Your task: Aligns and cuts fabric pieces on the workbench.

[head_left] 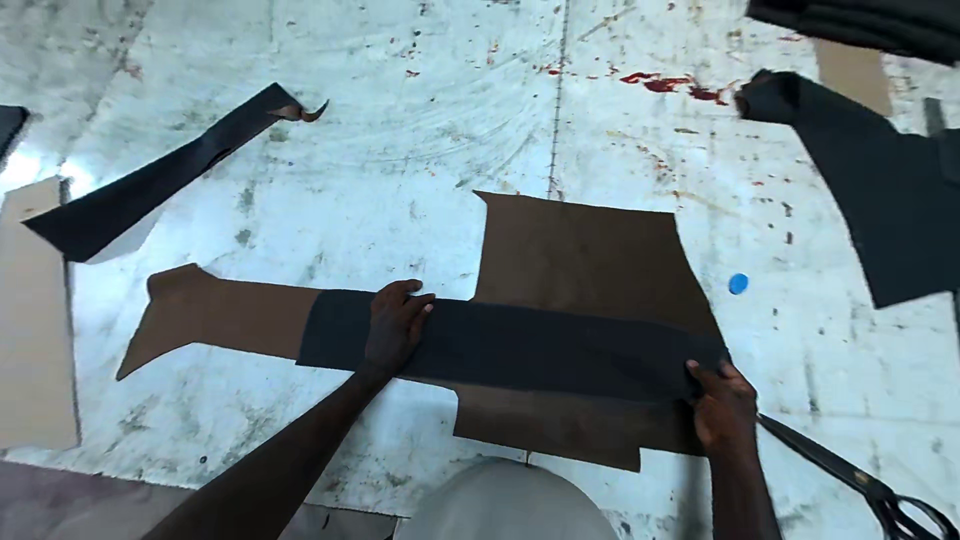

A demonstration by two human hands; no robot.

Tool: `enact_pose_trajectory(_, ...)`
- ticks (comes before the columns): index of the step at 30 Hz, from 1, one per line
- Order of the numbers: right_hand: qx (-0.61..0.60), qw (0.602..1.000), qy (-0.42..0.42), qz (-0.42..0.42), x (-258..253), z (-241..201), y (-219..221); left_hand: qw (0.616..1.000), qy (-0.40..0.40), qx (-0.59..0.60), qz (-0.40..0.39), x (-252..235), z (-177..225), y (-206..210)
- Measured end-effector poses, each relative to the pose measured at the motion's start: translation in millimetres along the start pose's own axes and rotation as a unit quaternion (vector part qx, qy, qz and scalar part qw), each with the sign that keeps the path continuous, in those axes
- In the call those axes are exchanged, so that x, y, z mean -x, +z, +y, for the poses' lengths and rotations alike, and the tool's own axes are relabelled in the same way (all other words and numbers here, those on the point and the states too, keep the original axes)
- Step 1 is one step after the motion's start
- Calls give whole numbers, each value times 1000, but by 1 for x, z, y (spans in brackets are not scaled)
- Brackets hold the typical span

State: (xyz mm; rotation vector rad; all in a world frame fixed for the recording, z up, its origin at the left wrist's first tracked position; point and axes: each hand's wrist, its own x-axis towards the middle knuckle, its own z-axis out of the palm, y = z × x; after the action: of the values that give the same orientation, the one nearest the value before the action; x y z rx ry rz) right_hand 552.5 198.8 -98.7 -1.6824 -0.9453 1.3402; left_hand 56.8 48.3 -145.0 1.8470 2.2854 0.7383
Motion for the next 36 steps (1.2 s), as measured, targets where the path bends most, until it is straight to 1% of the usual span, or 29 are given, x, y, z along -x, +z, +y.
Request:
enact_pose_trajectory(4,9,1000,-18,4,3,5,2,1000,8,-1,0,0,0,-1)
enact_pose_trajectory(10,-33,999,-17,10,-4,13,-2,1000,9,-12,-5,0,-1,1)
enact_pose_trajectory(16,-26,998,-29,53,-3,15,2,1000,11,-8,2,2,-2,2)
enact_pose_trajectory(20,-21,997,-36,62,-5,17,6,1000,17,-7,2,0,1,-4)
enact_pose_trajectory(22,-9,998,-39,53,-2,15,4,1000,13,-5,3,0,10,-8)
enact_pose_trajectory(25,23,998,-44,25,8,7,3,999,-16,6,46,7,10,-19)
enact_pose_trajectory(28,41,998,-44,19,12,3,3,992,-85,-32,84,21,-21,-43)
enact_pose_trajectory(31,41,998,-33,24,11,8,-3,978,-161,-81,103,40,-75,-75)
enact_pose_trajectory(33,44,998,-31,20,8,11,-7,967,-211,-114,81,54,-106,-96)
enact_pose_trajectory(36,61,998,-30,16,7,11,-8,955,-257,-145,12,76,-140,-115)
